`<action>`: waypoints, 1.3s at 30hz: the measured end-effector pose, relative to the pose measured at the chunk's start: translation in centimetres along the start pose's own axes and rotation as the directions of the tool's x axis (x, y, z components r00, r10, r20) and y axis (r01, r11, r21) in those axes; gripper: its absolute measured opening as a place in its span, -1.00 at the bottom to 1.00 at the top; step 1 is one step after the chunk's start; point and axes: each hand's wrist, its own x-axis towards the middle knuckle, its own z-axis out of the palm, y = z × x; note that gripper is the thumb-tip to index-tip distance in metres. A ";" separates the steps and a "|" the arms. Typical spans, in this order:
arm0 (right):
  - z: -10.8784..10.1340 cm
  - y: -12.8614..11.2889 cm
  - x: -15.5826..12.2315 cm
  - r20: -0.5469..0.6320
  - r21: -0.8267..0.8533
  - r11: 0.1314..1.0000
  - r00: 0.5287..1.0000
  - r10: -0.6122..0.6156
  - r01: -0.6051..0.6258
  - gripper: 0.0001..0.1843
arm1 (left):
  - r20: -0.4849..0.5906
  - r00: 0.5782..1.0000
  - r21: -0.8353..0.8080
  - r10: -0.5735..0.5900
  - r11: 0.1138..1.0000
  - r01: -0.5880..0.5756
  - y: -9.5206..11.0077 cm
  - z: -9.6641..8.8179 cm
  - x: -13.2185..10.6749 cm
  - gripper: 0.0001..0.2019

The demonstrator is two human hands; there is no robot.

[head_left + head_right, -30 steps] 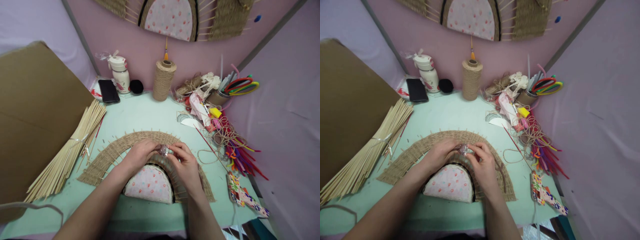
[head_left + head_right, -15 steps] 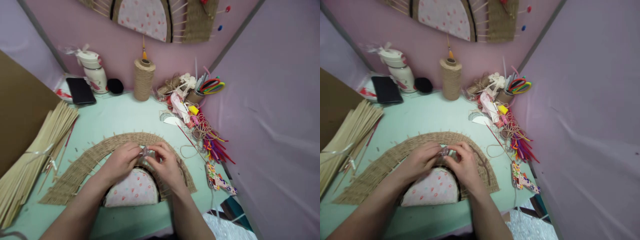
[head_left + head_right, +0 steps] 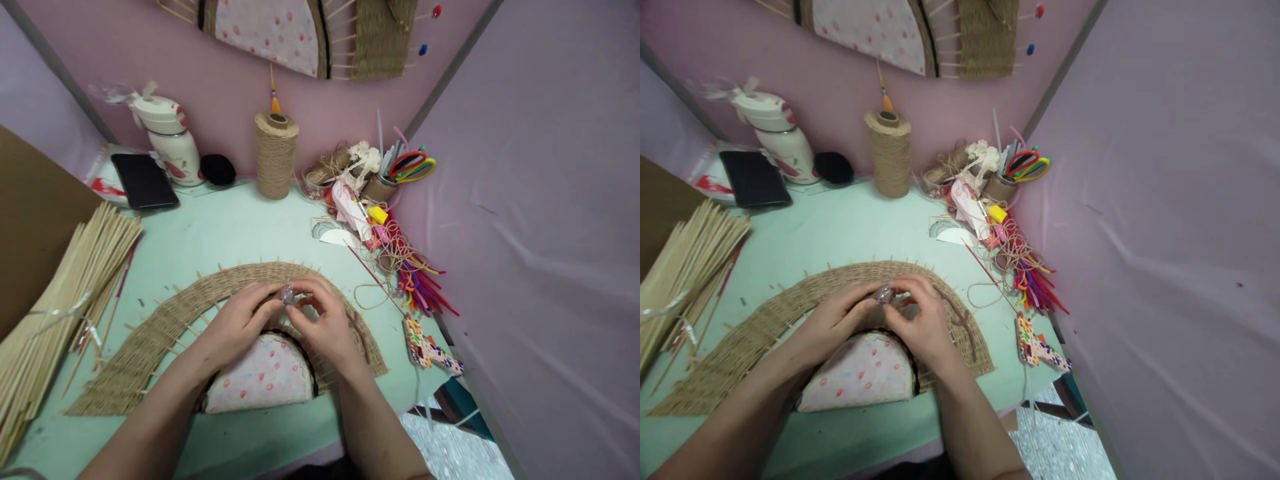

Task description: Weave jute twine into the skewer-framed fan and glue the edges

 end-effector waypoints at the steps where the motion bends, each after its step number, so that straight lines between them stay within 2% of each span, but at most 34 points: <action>1: 0.0 0.0 -0.1 0.004 0.009 1.000 1.000 -0.006 0.006 -0.75 | 0.002 1.000 -0.025 -0.006 1.000 0.006 -0.1 0.0 0.1 -0.62; 6: -0.5 0.1 -0.5 -0.037 0.139 0.990 0.999 -0.001 0.006 -0.58 | -0.030 0.996 -0.277 -0.083 0.958 0.072 -0.2 0.0 0.1 -0.64; 8: -0.8 0.0 -0.5 -0.064 0.198 0.980 0.998 0.021 -0.008 -0.58 | 0.024 0.989 -0.449 -0.143 0.882 0.139 -0.1 0.0 -0.2 -0.60; 10: -1.0 -0.1 -0.4 -0.056 0.247 0.968 0.997 0.062 -0.047 -0.63 | 0.120 0.975 -0.605 -0.185 0.765 0.220 0.0 0.2 -0.5 -0.55; 12: -1.0 -0.1 -0.2 -0.021 0.294 0.950 0.993 0.118 -0.106 -0.67 | 0.174 0.963 -0.680 -0.205 0.682 0.268 0.0 0.4 -0.7 -0.50; 13: -0.9 0.0 -0.2 -0.009 0.311 0.942 0.990 0.139 -0.130 -0.69 | 0.177 0.962 -0.689 -0.207 0.672 0.271 0.0 0.6 -0.7 -0.49; 17: -0.7 0.3 -0.2 -0.021 0.312 0.939 0.987 0.159 -0.144 -0.78 | 0.141 0.973 -0.648 -0.182 0.727 0.230 -0.3 0.9 -0.6 -0.48; 22: -0.7 0.4 -0.3 -0.094 0.170 0.985 0.995 0.017 -0.001 -0.64 | 0.064 0.984 -0.574 -0.167 0.800 0.173 -0.2 0.7 -0.3 -0.57; 24: -0.8 0.4 -0.4 -0.062 0.099 0.994 0.997 -0.037 0.043 -0.68 | 0.046 0.989 -0.587 -0.144 0.797 0.143 0.1 0.6 -0.2 -0.62; 27: -1.0 0.3 -0.4 -0.047 0.025 0.997 0.996 -0.069 0.071 -0.78 | 0.047 0.993 -0.631 -0.111 0.767 0.115 0.3 0.7 -0.2 -0.58; 32: -1.3 0.2 -0.1 -0.023 -0.034 0.996 0.997 -0.079 0.078 -0.89 | 0.107 0.987 -0.619 -0.118 0.769 0.159 0.2 0.7 -0.2 -0.62; 36: -1.2 0.0 -0.1 0.043 -0.042 0.997 0.997 -0.068 0.070 -0.90 | 0.073 0.992 -0.443 -0.099 0.888 0.121 -0.2 -0.2 -0.2 -0.64; 39: -0.1 -0.2 -0.4 0.047 -0.063 0.995 0.997 -0.069 0.071 -0.87 | 0.050 0.997 -0.263 -0.065 0.962 0.076 -0.6 -1.3 0.0 -0.67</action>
